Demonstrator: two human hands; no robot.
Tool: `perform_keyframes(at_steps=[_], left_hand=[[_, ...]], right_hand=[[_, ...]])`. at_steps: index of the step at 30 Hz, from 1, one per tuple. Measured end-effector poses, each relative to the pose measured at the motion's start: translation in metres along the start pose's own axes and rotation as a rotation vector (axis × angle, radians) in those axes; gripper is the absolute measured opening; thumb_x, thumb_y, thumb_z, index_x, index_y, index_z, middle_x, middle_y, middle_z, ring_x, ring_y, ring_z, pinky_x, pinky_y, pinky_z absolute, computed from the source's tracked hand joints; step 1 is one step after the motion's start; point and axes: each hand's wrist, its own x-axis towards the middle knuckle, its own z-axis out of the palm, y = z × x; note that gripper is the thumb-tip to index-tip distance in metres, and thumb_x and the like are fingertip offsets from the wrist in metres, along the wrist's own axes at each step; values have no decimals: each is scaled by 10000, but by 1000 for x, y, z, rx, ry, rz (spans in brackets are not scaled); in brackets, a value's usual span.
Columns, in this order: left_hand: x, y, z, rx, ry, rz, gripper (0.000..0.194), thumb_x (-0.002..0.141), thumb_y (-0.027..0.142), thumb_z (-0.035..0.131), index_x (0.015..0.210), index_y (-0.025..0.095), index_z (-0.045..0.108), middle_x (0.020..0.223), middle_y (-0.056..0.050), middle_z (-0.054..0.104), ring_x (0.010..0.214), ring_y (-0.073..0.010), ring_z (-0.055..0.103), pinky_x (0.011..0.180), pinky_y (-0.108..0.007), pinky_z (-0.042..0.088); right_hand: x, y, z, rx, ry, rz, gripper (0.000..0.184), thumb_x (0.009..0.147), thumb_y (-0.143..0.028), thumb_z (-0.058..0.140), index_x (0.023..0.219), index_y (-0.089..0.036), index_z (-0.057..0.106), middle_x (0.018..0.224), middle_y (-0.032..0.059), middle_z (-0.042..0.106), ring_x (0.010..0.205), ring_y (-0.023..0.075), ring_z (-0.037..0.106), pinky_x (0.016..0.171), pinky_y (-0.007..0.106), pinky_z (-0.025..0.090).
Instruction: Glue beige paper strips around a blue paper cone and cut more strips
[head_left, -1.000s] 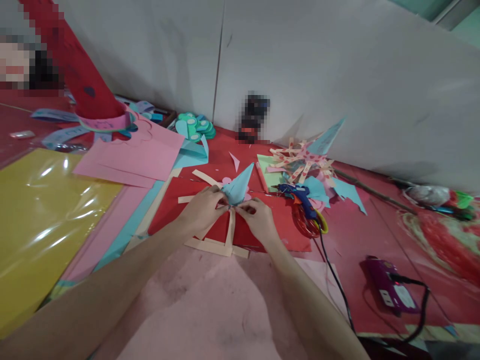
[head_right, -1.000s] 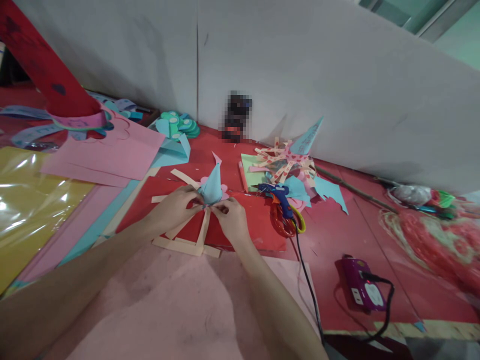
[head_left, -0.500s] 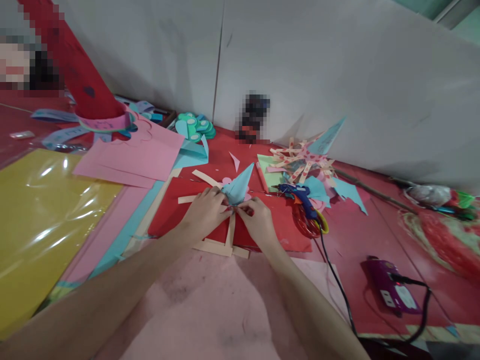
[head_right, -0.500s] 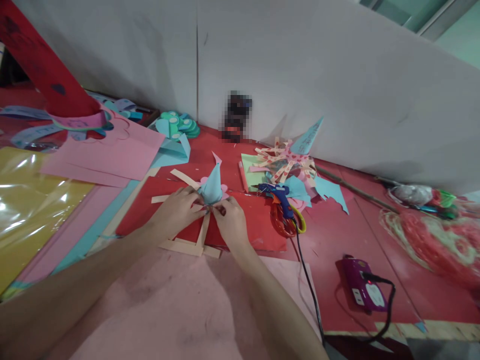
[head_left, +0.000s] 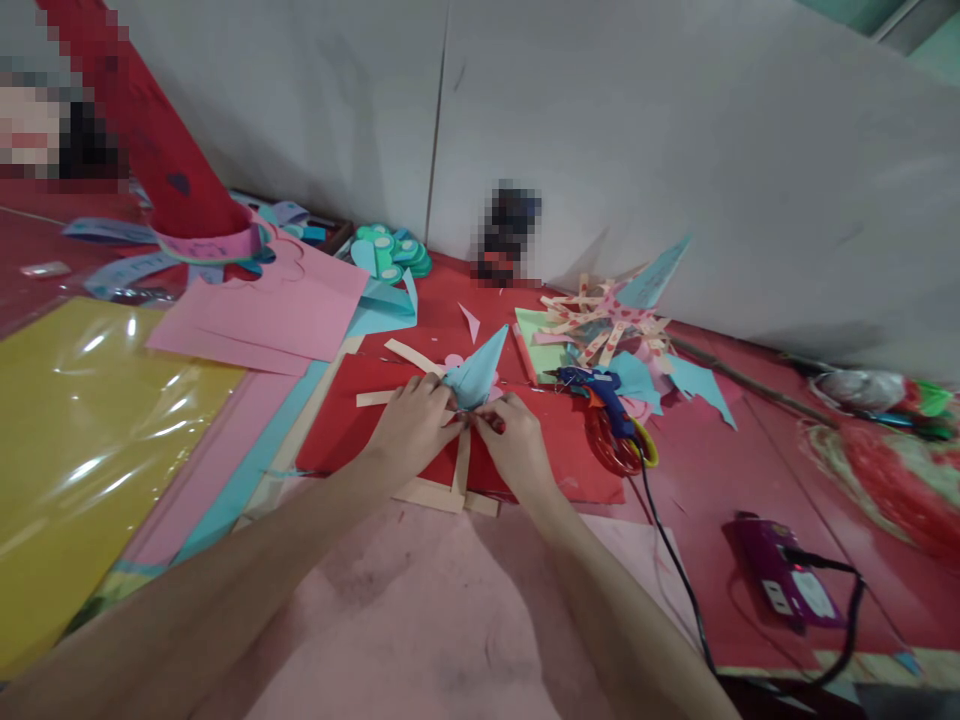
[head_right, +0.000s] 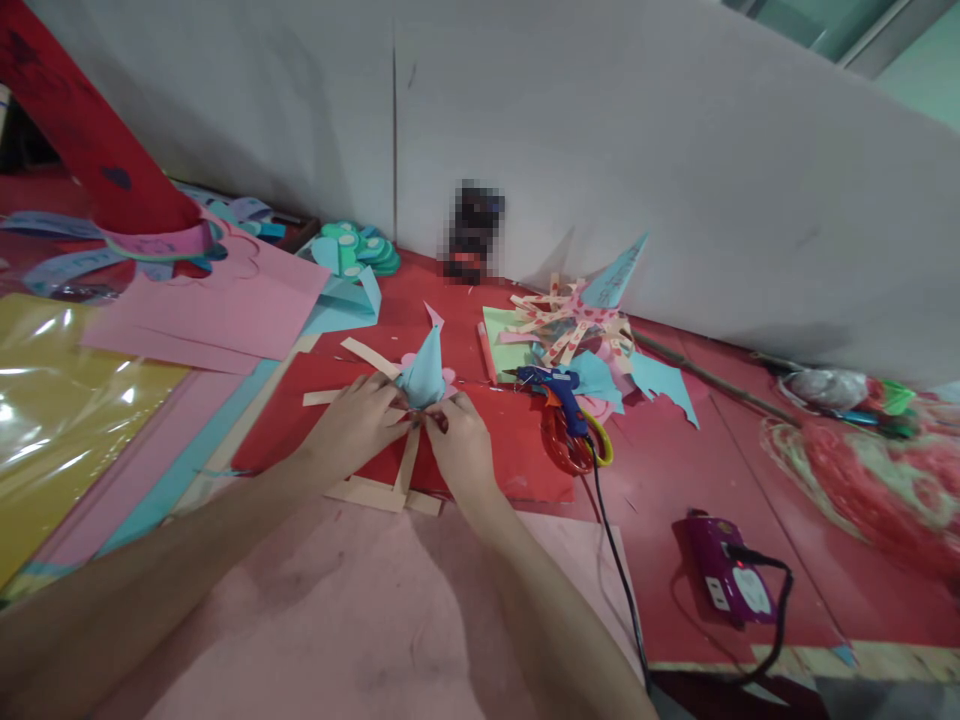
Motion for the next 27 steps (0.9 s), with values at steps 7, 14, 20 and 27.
perform_keyframes(at_steps=[7, 14, 20, 27], left_hand=[[0, 1, 0, 7, -5, 8, 224, 823, 341, 476, 930, 164, 561, 1020, -99, 539, 931, -256, 496, 784, -392, 400], [-3, 4, -1, 92, -10, 15, 171, 813, 298, 490, 897, 159, 542, 991, -97, 542, 909, -257, 494, 758, -385, 398], [-4, 6, -2, 131, -31, 90, 125, 831, 236, 460, 902, 150, 515, 983, -93, 536, 936, -251, 492, 766, -375, 394], [-2, 4, -1, -15, -49, 135, 85, 813, 174, 481, 884, 178, 528, 970, -55, 536, 927, -218, 503, 763, -357, 397]], right_hand=[[0, -3, -1, -31, -5, -15, 122, 789, -175, 518, 730, -189, 624, 797, 19, 531, 658, 125, 512, 634, 250, 425], [-1, -5, -1, -69, 3, -29, 118, 775, -156, 519, 718, -193, 616, 798, 19, 529, 663, 127, 506, 614, 244, 405], [0, -5, -2, -90, -13, 0, 63, 762, -204, 571, 700, -192, 580, 787, 4, 547, 655, 127, 497, 603, 242, 383], [0, -4, -2, -81, -33, 26, 35, 749, -202, 570, 714, -200, 567, 802, -3, 583, 681, 129, 517, 601, 236, 369]])
